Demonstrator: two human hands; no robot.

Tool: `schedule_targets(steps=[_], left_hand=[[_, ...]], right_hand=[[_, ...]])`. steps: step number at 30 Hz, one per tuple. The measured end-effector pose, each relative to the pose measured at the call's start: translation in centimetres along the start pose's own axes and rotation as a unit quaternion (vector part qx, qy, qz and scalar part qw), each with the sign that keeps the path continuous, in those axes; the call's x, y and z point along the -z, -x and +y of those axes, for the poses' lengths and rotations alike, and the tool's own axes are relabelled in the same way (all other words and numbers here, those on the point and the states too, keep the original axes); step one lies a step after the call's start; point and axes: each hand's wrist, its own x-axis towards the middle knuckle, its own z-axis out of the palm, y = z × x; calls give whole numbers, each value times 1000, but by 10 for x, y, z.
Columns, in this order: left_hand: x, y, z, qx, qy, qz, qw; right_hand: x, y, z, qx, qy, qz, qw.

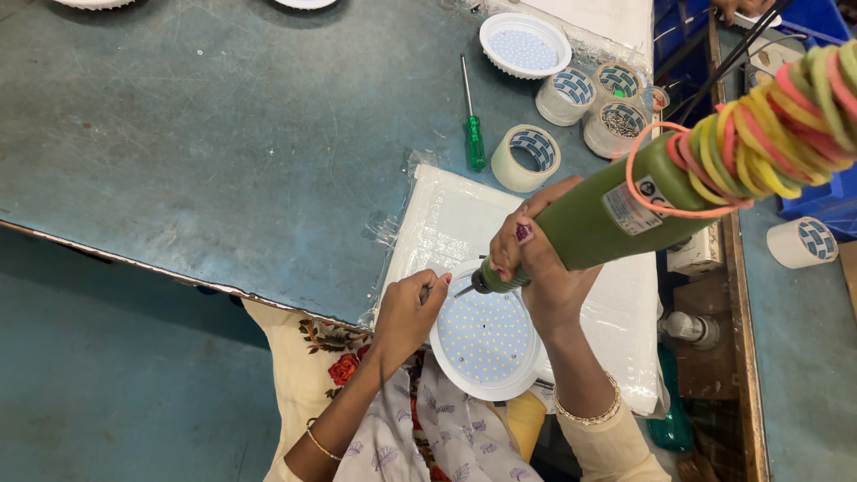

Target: The person uses a green electric screwdriver to fasten screws into a white circular LED panel. They repeatedly pick up screws, align them with holes in the panel, and drive them in, then place the finished panel aside and pick up another.

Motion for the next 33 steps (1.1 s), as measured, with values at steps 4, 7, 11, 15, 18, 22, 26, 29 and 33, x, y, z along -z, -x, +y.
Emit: schedule_targets(steps=[4,7,11,15,18,22,26,29,33], left_hand=[[-1,0,-1,5,9,-2,1000],[-1,-1,-2,14,-4,-6,1000],[-3,0,-4,1,37,-11,999],[-3,3,-3,0,8,-4,1000],[-2,-2,2,4,-4,-8,1000],[8,-4,12,22,17,-34,999],[18,5,13,18,-6,-91,996],[14,9,7,-39,-93,-57,993],[13,-24,-2,-182,-94,-31,978]], right_hand=[[-1,1,2,3,2,0,1000],[-2,1,3,2,12,-9,1000],[-5,4,6,13,51,4,999],[-1,4,5,25,24,7,999],[15,-3,-5,26,-46,20,998],[40,-10,-24,57,-15,38,998],[56,-10,-35,72,13,54,996],[63,-7,-35,70,11,71,995],[76,-3,-36,66,2,84,994]])
